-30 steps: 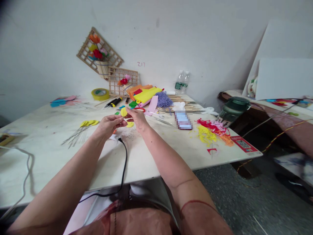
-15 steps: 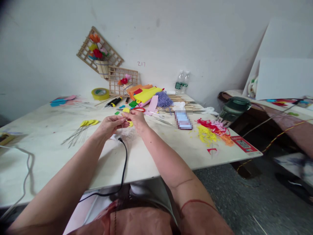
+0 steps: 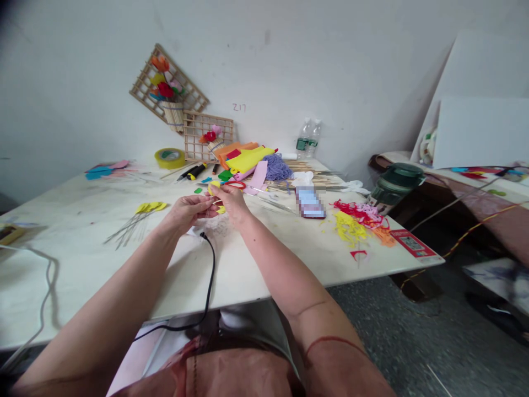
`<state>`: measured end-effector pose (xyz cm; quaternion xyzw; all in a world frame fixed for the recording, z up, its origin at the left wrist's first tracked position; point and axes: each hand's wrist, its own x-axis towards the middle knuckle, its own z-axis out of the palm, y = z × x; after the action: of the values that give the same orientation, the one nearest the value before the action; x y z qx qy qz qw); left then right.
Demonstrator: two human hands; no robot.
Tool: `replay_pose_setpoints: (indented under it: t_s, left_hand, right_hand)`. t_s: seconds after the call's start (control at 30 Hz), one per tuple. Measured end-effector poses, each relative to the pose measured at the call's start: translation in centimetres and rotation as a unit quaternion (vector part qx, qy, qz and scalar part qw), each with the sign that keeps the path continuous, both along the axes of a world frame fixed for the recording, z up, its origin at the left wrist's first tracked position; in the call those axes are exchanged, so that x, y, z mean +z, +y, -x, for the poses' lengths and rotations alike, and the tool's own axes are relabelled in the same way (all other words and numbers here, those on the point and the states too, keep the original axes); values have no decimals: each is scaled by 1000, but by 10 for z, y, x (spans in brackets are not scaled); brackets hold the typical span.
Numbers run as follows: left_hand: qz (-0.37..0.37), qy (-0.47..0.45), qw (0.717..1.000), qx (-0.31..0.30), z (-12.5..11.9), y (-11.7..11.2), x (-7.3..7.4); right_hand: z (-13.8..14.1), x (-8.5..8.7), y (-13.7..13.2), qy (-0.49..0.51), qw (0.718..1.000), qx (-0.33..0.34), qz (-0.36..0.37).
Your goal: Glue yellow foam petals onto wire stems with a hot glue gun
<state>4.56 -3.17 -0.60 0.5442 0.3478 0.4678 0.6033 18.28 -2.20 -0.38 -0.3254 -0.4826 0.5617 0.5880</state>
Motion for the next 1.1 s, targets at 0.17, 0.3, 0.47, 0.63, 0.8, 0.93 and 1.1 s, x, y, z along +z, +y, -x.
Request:
replay_pose_setpoints:
  t_s: [0.17, 0.3, 0.47, 0.63, 0.8, 0.93, 1.1]
  left_hand:
    - [12, 4, 1000, 10, 0, 0, 0]
    - [13, 11, 1000, 1, 0, 0, -1]
    - [21, 23, 1000, -5, 0, -1, 0]
    - [27, 15, 999, -11, 1, -2, 2]
    - [45, 20, 999, -24, 1, -3, 3]
    - [47, 21, 998, -32, 1, -3, 3]
    - [42, 18, 998, -33, 1, -2, 1]
  right_hand:
    - [-2, 2, 0, 23, 999, -27, 0]
    - [-1, 2, 2, 51, 997, -50, -3]
    - [0, 1, 4, 56, 997, -51, -6]
    - [-3, 4, 2, 38, 999, -8, 1]
    - [-5, 4, 2, 31, 1000, 1, -4]
    - [-4, 4, 3, 35, 999, -25, -14]
    - [-4, 4, 2, 30, 999, -29, -13]
